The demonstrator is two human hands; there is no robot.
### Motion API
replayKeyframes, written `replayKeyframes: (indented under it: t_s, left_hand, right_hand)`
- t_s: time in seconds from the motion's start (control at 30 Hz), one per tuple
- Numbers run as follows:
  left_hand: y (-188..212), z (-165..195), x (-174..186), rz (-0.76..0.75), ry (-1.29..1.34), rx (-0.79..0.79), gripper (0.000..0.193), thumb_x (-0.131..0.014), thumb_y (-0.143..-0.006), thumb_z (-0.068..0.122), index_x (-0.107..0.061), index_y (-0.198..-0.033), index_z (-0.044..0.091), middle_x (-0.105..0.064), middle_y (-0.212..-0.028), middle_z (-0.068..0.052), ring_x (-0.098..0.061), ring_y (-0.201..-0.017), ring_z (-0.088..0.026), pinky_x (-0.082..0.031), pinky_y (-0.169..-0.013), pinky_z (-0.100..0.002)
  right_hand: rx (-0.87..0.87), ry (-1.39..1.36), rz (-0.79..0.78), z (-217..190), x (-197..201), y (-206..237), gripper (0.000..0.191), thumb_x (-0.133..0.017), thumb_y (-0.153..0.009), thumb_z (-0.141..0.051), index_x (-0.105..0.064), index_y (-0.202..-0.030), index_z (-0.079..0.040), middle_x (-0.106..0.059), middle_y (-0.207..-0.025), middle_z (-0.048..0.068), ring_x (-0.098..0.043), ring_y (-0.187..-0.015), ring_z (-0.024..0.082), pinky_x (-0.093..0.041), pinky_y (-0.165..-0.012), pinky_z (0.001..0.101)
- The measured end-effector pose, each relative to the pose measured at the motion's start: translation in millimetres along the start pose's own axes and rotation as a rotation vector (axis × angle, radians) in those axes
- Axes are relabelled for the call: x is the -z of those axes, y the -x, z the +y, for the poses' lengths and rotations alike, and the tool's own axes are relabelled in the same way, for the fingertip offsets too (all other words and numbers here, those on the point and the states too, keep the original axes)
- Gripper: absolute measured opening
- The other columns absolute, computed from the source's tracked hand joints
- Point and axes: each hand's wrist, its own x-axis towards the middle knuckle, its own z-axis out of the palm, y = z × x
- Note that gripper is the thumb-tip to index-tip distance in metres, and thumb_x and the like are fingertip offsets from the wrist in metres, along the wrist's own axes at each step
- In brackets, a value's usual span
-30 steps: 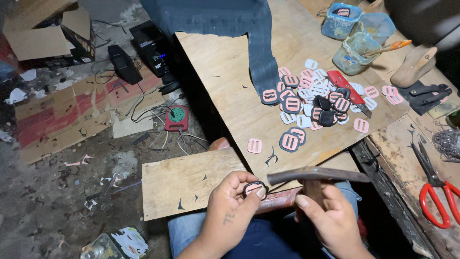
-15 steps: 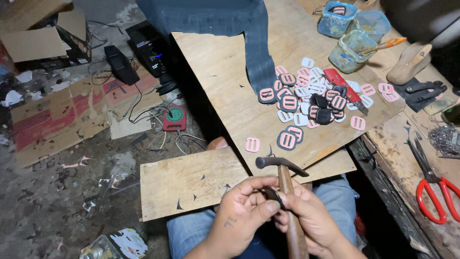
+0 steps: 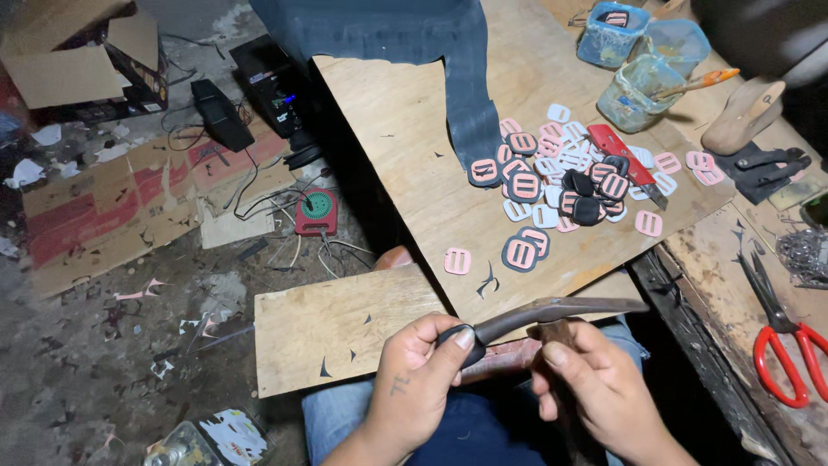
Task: The person assembles small shoe components by placing them on a wooden board and tapping them with a hammer. They then use pliers to adjust the components. The process is repeated for multiple items.
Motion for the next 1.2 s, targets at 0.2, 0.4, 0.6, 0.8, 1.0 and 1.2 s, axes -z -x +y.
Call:
replayKeyframes:
  t_s: [0.2, 0.4, 0.6, 0.8, 1.0, 1.2]
  left_hand:
    - [2, 2, 3, -0.078, -0.072, 0.028, 0.019, -0.066, -0.098, 0.017, -0.069, -0.103, -0.002, -0.068, -0.083, -0.001, -0.056, -0.068, -0.005, -0.047, -0.062, -0.021]
    - [2, 0, 2, -0.094, -0.04, -0.041, 0.017, -0.066, -0.099, 0.016, -0.068, -0.103, 0.0, -0.068, -0.085, -0.001, -0.058, -0.071, -0.006, -0.05, -0.065, -0.022]
    - [-1, 0, -3, -0.075, -0.037, -0.007, 0.016, -0.065, -0.097, 0.014, -0.066, -0.107, 0.002, -0.068, -0.087, -0.001, -0.063, -0.074, -0.007, -0.052, -0.067, -0.022]
    - [-4, 3, -4, -0.014, 0.078, -0.047, 0.025, -0.072, -0.086, -0.001, -0.06, -0.108, 0.004, -0.066, -0.092, 0.001, -0.062, -0.085, -0.005, -0.053, -0.078, -0.023]
    - [-1, 9, 3, -0.071, -0.044, 0.019, 0.014, -0.063, -0.097, 0.011, -0.07, -0.1, -0.001, -0.07, -0.089, 0.001, -0.06, -0.081, -0.004, -0.051, -0.075, -0.022]
    - [7, 22, 5, -0.153, -0.388, -0.113, 0.018, -0.066, -0.098, 0.014, -0.069, -0.093, -0.002, -0.066, -0.083, -0.001, -0.058, -0.079, -0.008, -0.05, -0.072, -0.026]
  right_hand:
    - [0.081, -0.158, -0.077, -4, 9, 3, 0.031, -0.051, -0.102, -0.022, -0.058, -0.121, 0.001, -0.067, -0.078, 0.015, -0.066, -0.058, 0.02, -0.055, -0.055, 0.0321]
    - [0.081, -0.18, -0.044, -4, 6, 5, 0.031, -0.051, -0.1, -0.023, -0.057, -0.119, 0.001, -0.067, -0.079, 0.014, -0.065, -0.058, 0.02, -0.055, -0.054, 0.0337]
    - [-0.022, -0.097, -0.095, 0, -1, 7, 0.034, -0.051, -0.101, -0.025, -0.061, -0.119, 0.002, -0.067, -0.075, 0.014, -0.064, -0.054, 0.019, -0.052, -0.052, 0.0315]
    - [-0.047, -0.091, -0.093, 10, 4, 4, 0.033, -0.05, -0.1, -0.024, -0.062, -0.12, 0.0, -0.068, -0.076, 0.013, -0.064, -0.053, 0.018, -0.052, -0.051, 0.0295]
    - [-0.075, 0.029, -0.076, 3, 11, 2, 0.027, -0.056, -0.098, -0.017, -0.064, -0.114, 0.002, -0.069, -0.079, 0.013, -0.065, -0.056, 0.017, -0.054, -0.054, 0.031]
    - [0.094, 0.124, -0.111, -19, 30, 0, 0.025, -0.054, -0.103, -0.018, -0.063, -0.112, 0.004, -0.069, -0.085, 0.013, -0.067, -0.066, 0.019, -0.059, -0.06, 0.0333]
